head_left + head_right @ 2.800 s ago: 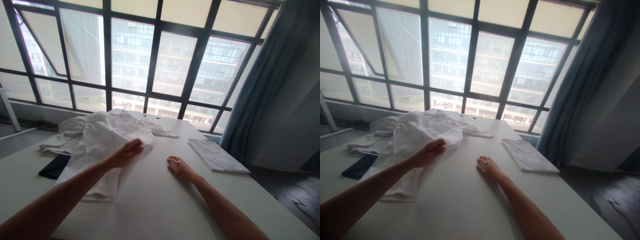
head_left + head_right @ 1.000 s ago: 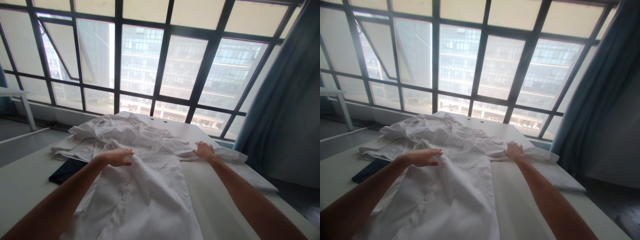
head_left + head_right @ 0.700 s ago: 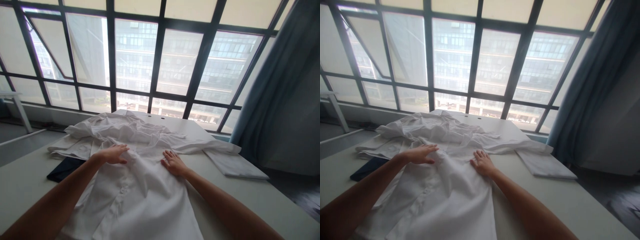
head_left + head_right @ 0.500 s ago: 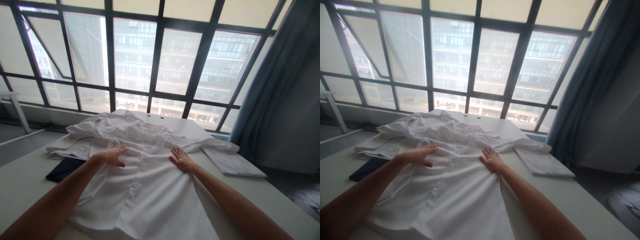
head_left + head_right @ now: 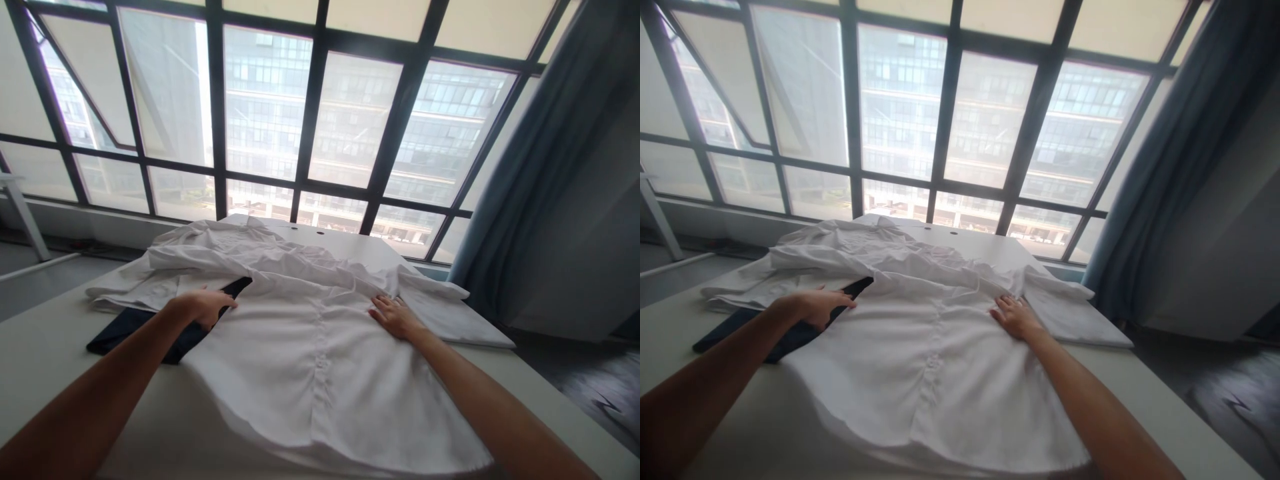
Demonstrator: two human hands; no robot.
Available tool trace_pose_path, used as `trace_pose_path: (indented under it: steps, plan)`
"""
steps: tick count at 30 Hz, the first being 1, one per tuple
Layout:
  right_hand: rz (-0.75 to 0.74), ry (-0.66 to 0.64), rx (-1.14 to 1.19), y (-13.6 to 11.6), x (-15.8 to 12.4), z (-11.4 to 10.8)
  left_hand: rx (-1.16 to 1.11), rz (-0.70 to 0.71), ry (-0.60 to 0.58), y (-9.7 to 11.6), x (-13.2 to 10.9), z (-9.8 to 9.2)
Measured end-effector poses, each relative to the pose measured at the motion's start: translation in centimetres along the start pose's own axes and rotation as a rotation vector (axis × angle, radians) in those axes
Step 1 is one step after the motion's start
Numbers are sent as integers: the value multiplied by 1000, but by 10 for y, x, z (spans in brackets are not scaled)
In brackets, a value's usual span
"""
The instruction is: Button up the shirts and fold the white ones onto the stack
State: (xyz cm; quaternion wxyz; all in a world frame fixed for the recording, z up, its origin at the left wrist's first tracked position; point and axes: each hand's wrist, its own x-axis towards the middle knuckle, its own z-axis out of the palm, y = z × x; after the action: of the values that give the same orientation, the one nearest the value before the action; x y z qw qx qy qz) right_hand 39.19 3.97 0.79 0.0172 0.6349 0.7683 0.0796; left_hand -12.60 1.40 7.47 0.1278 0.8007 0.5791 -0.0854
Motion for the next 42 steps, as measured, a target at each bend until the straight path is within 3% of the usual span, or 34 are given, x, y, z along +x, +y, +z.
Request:
trace_pose_path:
  steps: [5, 8, 11, 14, 18, 21, 25, 28, 31, 34, 38, 40, 42]
  plan:
    - [-152, 99, -15, -2, -10, -7, -44, 346, 91, 44, -10, -4]
    - [-198, 72, 7, -4, -17, -11, -72, 460, 45, 69, -7, 6]
    - [-200, 47, 27, -7, -29, -17, -37, 501, -54, 81, -11, 19]
    - [-224, 21, 79, -10, -44, -31, 61, 471, -62, 93, -25, 27]
    - [-261, -73, 122, -18, -51, -59, 129, 424, -112, 112, -40, 17]
    - [-141, -131, 149, -30, -37, -72, 68, 409, -77, 118, -22, 3]
    - [44, -80, 320, -50, 6, -66, 57, 395, 226, 107, 30, 11]
    - [216, -62, 609, -61, 42, -52, 34, 347, 195, 88, 59, 31]
    - [341, 3, 883, -69, 70, -43, 10, 324, 100, 76, 68, 40]
    - [309, 72, 1033, -81, 90, -46, 57, 297, 82, 83, 67, 30]
    - [146, 121, 1162, -107, 100, -59, 63, 316, 225, 117, 69, 10]
    - [60, 134, 1118, -119, 92, -65, 25, 339, 280, 136, 73, 6]
    - [-30, 172, 922, -130, 77, -68, -9, 347, 275, 151, 76, 6]
